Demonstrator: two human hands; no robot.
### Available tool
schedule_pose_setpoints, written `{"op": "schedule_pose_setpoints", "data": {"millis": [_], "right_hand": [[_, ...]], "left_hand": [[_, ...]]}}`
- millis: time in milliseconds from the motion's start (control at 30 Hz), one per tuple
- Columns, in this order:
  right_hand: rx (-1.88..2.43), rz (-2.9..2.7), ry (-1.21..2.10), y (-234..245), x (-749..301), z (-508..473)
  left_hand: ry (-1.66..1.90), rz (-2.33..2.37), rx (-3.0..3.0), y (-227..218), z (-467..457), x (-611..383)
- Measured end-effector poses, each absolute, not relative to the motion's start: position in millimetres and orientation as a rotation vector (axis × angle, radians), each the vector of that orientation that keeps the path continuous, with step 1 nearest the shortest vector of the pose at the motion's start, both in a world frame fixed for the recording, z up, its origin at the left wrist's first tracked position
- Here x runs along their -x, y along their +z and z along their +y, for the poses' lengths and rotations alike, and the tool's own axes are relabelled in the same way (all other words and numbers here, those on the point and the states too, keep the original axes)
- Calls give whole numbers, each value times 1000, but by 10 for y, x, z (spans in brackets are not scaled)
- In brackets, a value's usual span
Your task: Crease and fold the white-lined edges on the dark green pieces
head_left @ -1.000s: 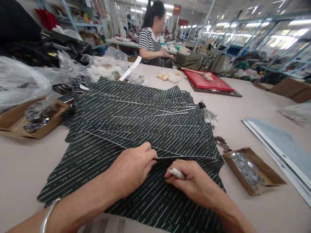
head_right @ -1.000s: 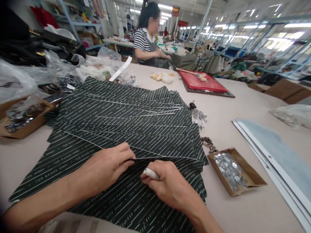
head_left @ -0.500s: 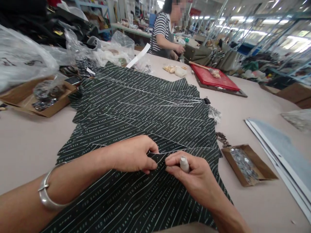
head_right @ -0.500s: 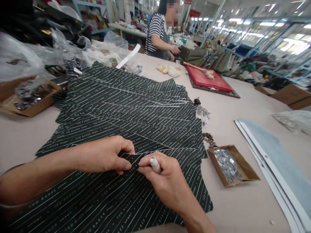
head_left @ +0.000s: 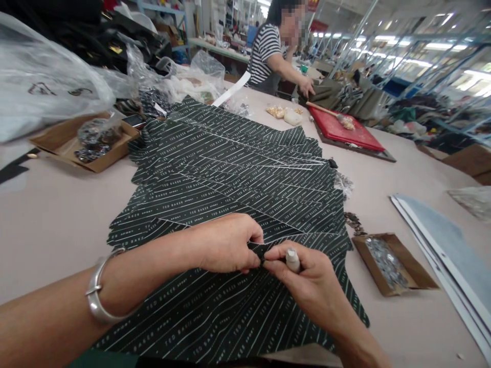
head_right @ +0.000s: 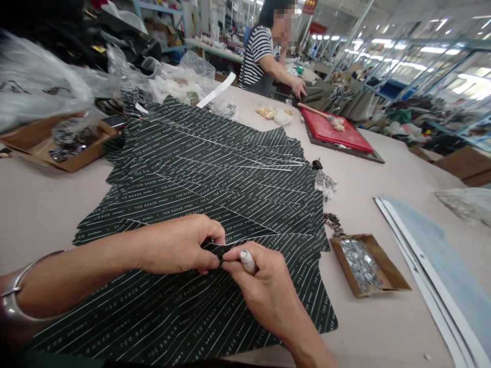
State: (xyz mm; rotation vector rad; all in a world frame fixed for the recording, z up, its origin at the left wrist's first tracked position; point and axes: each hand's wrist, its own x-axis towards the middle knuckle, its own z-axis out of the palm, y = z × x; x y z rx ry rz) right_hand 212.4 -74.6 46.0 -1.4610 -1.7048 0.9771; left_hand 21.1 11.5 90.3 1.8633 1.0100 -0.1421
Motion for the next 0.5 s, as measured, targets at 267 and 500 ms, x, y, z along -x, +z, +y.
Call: {"op": "schedule_pose_setpoints", "data": {"millis": [267, 500], "right_hand": [[1466, -1774, 926, 502, -2116, -755], [1357, -1992, 553, 468, -2160, -759]], "left_hand": [[-80, 1014, -2079, 899, 27, -212], [-36, 990, -2395, 798, -182, -288]]}}
